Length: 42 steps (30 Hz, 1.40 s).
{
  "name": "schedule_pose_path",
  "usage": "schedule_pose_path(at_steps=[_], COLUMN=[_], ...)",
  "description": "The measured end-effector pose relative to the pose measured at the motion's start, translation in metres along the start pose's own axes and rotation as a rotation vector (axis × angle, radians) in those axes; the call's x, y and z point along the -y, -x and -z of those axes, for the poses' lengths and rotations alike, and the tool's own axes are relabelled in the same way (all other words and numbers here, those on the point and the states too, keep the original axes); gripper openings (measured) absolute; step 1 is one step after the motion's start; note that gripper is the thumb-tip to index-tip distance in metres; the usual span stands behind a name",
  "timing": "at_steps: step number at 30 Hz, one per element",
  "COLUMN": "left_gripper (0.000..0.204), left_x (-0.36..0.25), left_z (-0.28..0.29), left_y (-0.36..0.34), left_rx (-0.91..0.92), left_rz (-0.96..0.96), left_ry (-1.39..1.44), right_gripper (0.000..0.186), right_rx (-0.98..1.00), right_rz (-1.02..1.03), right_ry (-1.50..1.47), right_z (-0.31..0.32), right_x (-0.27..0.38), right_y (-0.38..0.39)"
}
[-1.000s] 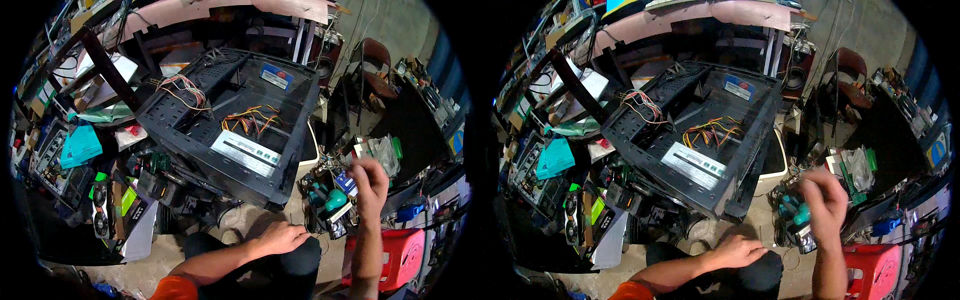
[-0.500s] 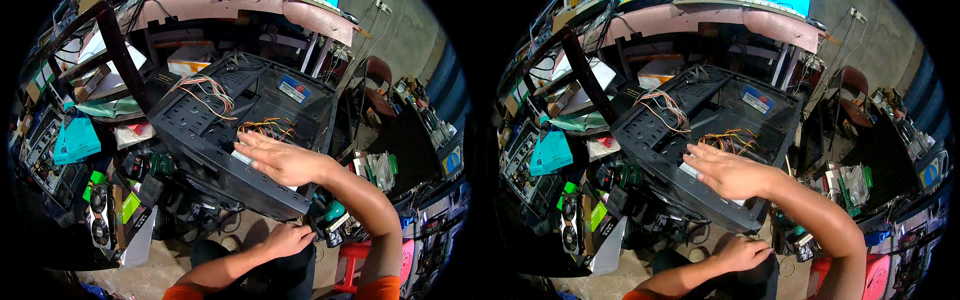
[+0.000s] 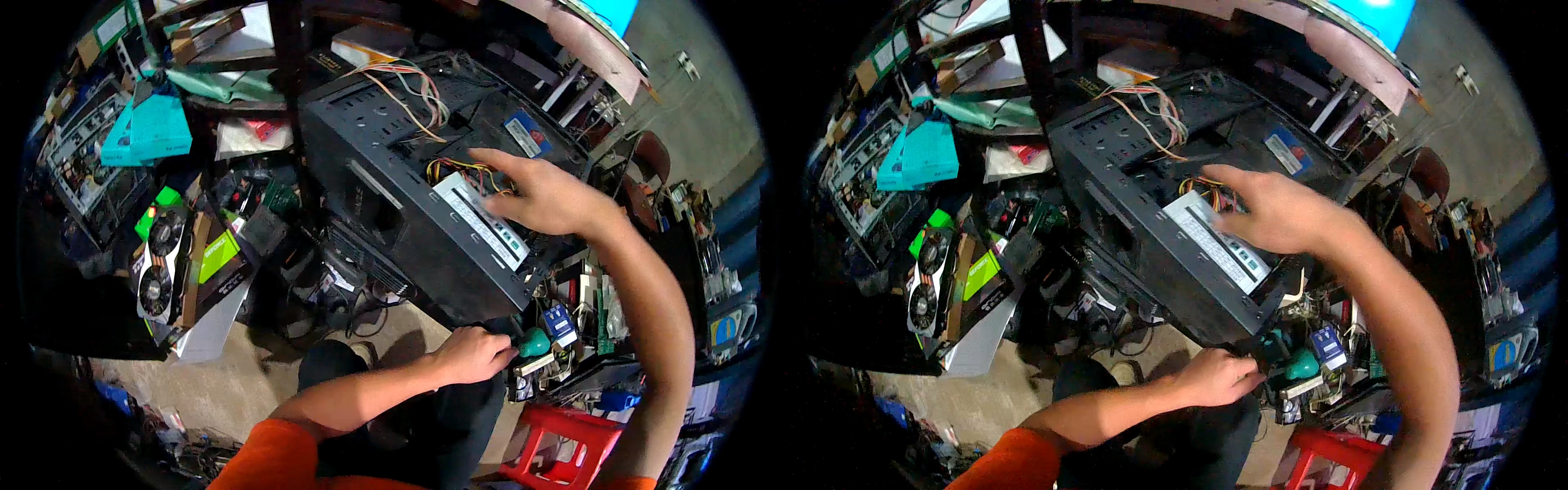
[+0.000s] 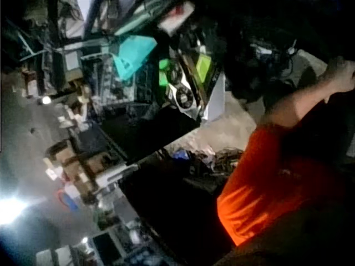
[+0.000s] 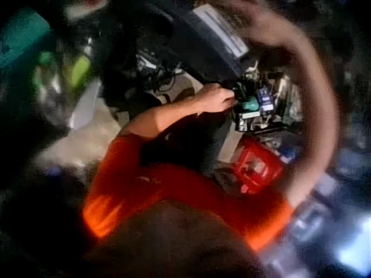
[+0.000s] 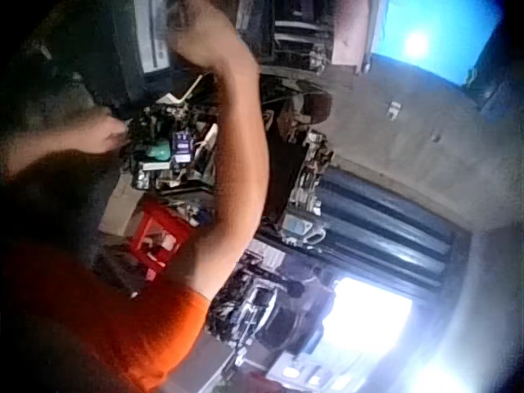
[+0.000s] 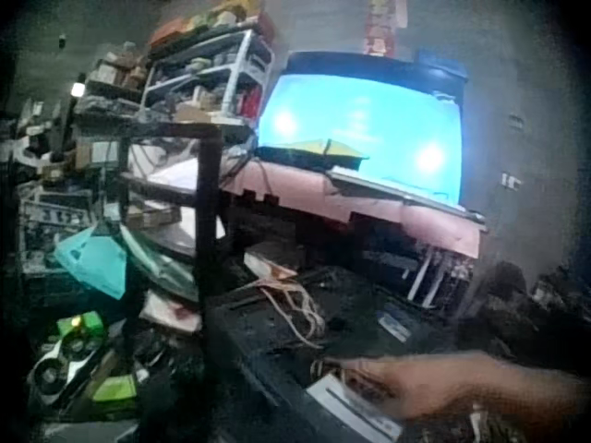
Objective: The person removes the side panel of a computer case using a screwdriver, then removes the power supply unit. They place the power supply aside and later reinstall it into the case, securing it with screws.
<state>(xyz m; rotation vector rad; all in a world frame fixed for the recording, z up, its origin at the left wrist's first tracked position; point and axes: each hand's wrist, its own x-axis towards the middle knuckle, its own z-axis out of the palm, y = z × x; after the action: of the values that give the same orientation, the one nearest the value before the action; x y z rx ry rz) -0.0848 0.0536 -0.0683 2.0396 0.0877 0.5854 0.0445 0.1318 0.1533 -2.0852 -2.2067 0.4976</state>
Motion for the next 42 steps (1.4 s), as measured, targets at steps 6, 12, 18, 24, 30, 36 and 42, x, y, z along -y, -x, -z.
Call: schedule_pose_path(at_steps=[6, 12, 18, 24, 30, 36, 42], left_gripper=[0.023, 0.021, 0.024, 0.013, 0.010, 0.031, 0.045], left_x=[0.001, -0.004, -0.009, -0.026, -0.035, -0.040, -0.034], left_z=[-0.004, -0.001, 0.011, 0.015, 0.017, 0.043, 0.068], left_y=[0.000, -0.004, -0.001, -0.003, -0.009, -0.013, -0.016], left_rx=[0.077, 0.028, -0.051, -0.253, -0.507, -0.671, -0.699], left_rz=[0.054, 0.036, -0.023, -0.149, -0.372, -0.490, -0.296], left_ry=[-0.054, -0.035, -0.009, 0.000, 0.085, 0.030, -0.083], right_gripper=[0.108, 0.111, 0.107, 0.104, 0.088, 0.076, 0.088], right_rx=[0.526, 0.547, 0.584, 0.339, 0.185, 0.162, 0.473], right_rz=[-0.017, -0.021, -0.105, 0.084, 0.164, 0.047, -0.182], right_ry=[0.134, 0.067, 0.070, 0.177, 0.028, 0.158, 0.156], right_z=[0.013, 0.009, 0.011, -0.006, -0.010, -0.011, 0.006], right_x=[0.006, 0.004, 0.003, 0.005, -0.014, -0.022, -0.029], right_y=[0.016, 0.007, 0.007, 0.018, 0.026, 0.030, 0.010])
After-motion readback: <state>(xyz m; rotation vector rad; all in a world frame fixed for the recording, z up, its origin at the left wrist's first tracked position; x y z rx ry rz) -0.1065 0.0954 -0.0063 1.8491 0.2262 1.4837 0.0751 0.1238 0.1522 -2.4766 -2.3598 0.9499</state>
